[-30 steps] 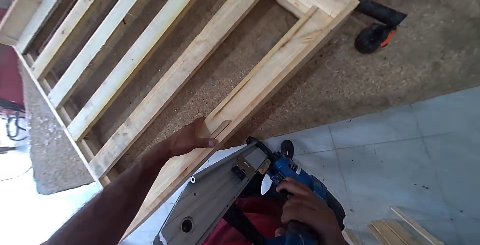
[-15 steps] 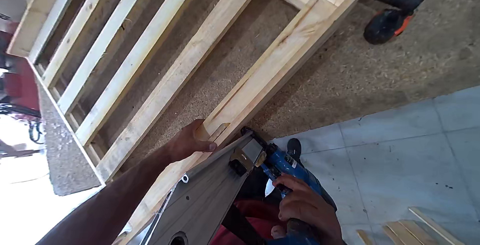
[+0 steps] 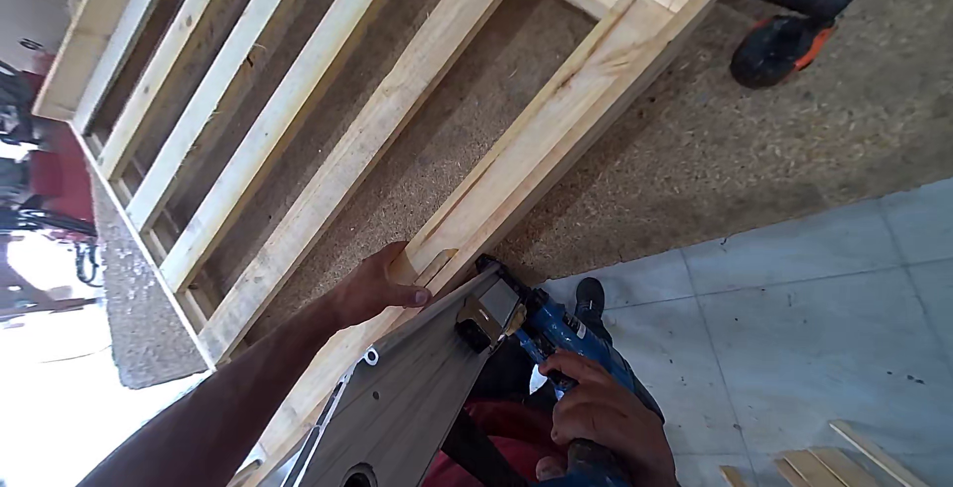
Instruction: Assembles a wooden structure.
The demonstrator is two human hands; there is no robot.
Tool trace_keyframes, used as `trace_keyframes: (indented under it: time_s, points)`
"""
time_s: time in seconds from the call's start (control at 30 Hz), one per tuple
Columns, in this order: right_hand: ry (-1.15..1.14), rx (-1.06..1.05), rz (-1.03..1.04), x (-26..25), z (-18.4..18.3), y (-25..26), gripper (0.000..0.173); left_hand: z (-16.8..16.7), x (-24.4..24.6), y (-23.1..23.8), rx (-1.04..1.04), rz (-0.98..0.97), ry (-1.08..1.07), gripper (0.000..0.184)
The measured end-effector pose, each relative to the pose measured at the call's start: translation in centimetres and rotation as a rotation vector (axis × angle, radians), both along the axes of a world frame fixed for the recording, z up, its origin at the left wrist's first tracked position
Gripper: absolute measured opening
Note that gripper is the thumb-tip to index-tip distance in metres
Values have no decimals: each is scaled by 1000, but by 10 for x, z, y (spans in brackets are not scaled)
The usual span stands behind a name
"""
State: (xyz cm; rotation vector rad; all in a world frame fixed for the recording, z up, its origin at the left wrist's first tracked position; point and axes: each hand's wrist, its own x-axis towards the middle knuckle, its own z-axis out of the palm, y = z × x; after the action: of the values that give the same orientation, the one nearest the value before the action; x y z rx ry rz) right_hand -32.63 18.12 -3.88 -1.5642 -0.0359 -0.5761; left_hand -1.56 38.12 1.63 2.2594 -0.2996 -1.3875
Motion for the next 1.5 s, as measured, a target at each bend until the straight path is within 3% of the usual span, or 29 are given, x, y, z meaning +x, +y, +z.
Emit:
trace_keyframes:
  time_s: [0.17, 0.33, 0.47, 0.5, 0.6, 0.77, 0.97, 1.13, 1.33, 1.5]
  points:
    - [-26, -7, 29, 0, -4, 0, 23, 0, -1, 0, -5, 18, 24, 86]
    - [160, 37, 88, -31, 11, -1, 25, -11, 9, 7, 15, -5, 56, 96]
    - [380, 91, 127, -75, 24, -15, 32, 0, 5, 7, 102, -127, -195, 104]
    - [430, 90, 124, -85, 28, -18, 35, 5, -3, 7, 106, -136, -288, 97]
    - [531, 54, 95, -109, 37, -22, 39, 15, -39, 8, 30, -52, -345, 41]
    - [596, -5, 43, -121, 56, -29, 38, 7, -58, 3, -103, 168, -323, 26]
    - [489, -13, -30, -98, 72, -47, 32, 3, -27, -63, -95, 199, -181, 23]
    - [436, -14, 43, -75, 75, -82, 29, 9, 0, -146, -69, 216, -57, 25]
    - [390, -12, 163, -54, 64, -161, 19, 12, 12, -234, -86, 295, -16, 23]
    - [376, -11, 237, -42, 59, -234, 20, 6, 28, -293, -133, 298, 30, 27]
